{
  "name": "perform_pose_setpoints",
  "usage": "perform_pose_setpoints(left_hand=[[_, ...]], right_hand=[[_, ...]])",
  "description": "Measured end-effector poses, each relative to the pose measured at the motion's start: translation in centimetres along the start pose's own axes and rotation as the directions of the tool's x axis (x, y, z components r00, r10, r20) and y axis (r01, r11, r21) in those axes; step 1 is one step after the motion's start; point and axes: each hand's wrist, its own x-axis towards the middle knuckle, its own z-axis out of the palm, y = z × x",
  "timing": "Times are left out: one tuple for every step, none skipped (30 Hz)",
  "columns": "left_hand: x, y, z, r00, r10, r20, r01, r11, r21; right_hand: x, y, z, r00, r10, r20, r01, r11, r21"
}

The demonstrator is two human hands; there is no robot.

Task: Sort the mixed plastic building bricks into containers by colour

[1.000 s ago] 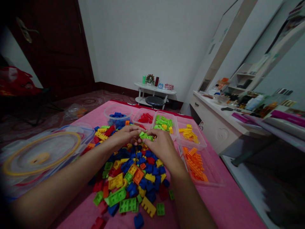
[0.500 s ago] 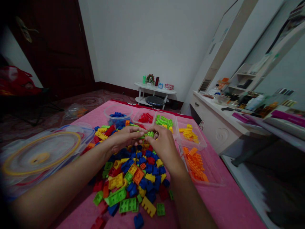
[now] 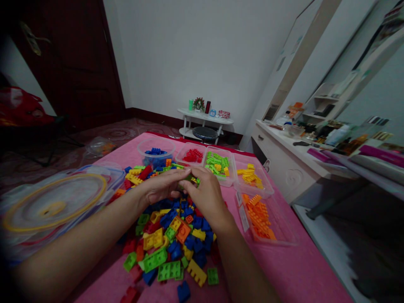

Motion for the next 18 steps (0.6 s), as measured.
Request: perform_pose_setpoints(left_hand=[[0.1, 0.0, -0.2, 1.0, -0.002, 0.01, 0.002, 1.0, 0.013], [0.2, 0.0, -0.4, 1.0, -0.001, 0.02, 0.001, 1.0, 0.02], [0.4, 0.1, -0.6, 1.0, 0.013, 0.02, -0.013, 1.0, 0.017], [0.5, 0.2, -0.8, 0.999, 0.042, 0.004, -0.042, 0.999, 0.011], [0.6, 0.4, -1.1, 0.997, 0.074, -0.023, -0.074, 0.997, 0.002], [0.6, 0.6, -1.4, 0.992, 0.107, -0.061, -0.107, 0.994, -0.009], [0.6, 0.9, -1.7, 0.985, 0.137, -0.107, -0.14, 0.99, -0.023], [0.7, 1.2, -2.0, 0.973, 0.165, -0.159, -0.173, 0.984, -0.038], [0.6, 1.6, -2.3, 0.959, 0.187, -0.214, -0.203, 0.978, -0.053], [0.6, 1.9, -2.7, 0.942, 0.205, -0.265, -0.23, 0.971, -0.064], [0.6, 2.3, -3.0, 0.925, 0.221, -0.308, -0.253, 0.965, -0.068], [0.5, 2.6, -3.3, 0.912, 0.232, -0.339, -0.27, 0.961, -0.068], [0.5, 2.9, -3.6, 0.902, 0.236, -0.362, -0.277, 0.958, -0.066], [0.4, 3.1, -3.8, 0.895, 0.236, -0.378, -0.28, 0.958, -0.064], [0.3, 3.3, -3.9, 0.892, 0.235, -0.386, -0.28, 0.958, -0.063], [0.3, 3.4, -4.0, 0.89, 0.234, -0.391, -0.28, 0.958, -0.062], [0.2, 3.5, -4.0, 0.889, 0.234, -0.393, -0.279, 0.958, -0.06], [0.2, 3.5, -4.0, 0.888, 0.235, -0.396, -0.279, 0.959, -0.055]], right_hand=[[0.0, 0.0, -0.2, 1.0, 0.018, -0.013, -0.019, 1.0, -0.009], [0.1, 0.0, -0.4, 0.999, 0.039, -0.032, -0.039, 0.999, -0.016], [0.1, 0.0, -0.6, 0.997, 0.057, -0.051, -0.058, 0.998, -0.018], [0.2, -0.1, -0.8, 0.996, 0.068, -0.061, -0.069, 0.997, -0.015], [0.3, -0.3, -0.9, 0.995, 0.075, -0.058, -0.076, 0.997, -0.011], [0.3, -0.7, -1.0, 0.996, 0.08, -0.037, -0.08, 0.997, -0.009], [0.2, -1.1, -0.9, 0.997, 0.081, 0.006, -0.081, 0.997, -0.013], [0.1, -1.7, -0.8, 0.995, 0.073, 0.074, -0.072, 0.997, -0.026], [-0.3, -2.4, -0.5, 0.984, 0.056, 0.166, -0.049, 0.998, -0.043], [-0.8, -3.1, -0.2, 0.96, 0.023, 0.279, -0.009, 0.999, -0.053], [-1.5, -3.9, 0.3, 0.917, -0.03, 0.398, 0.053, 0.998, -0.046], [-2.3, -4.6, 0.8, 0.855, -0.1, 0.509, 0.128, 0.992, -0.02], [-3.2, -5.3, 1.3, 0.78, -0.18, 0.599, 0.207, 0.978, 0.024], [-4.1, -5.9, 1.8, 0.706, -0.256, 0.661, 0.278, 0.958, 0.074], [-5.0, -6.4, 2.3, 0.643, -0.313, 0.699, 0.335, 0.936, 0.11], [-5.7, -6.7, 2.7, 0.601, -0.346, 0.72, 0.376, 0.918, 0.127], [-6.2, -7.0, 3.0, 0.578, -0.356, 0.734, 0.4, 0.908, 0.125], [-6.3, -7.1, 3.1, 0.57, -0.345, 0.746, 0.406, 0.907, 0.11]])
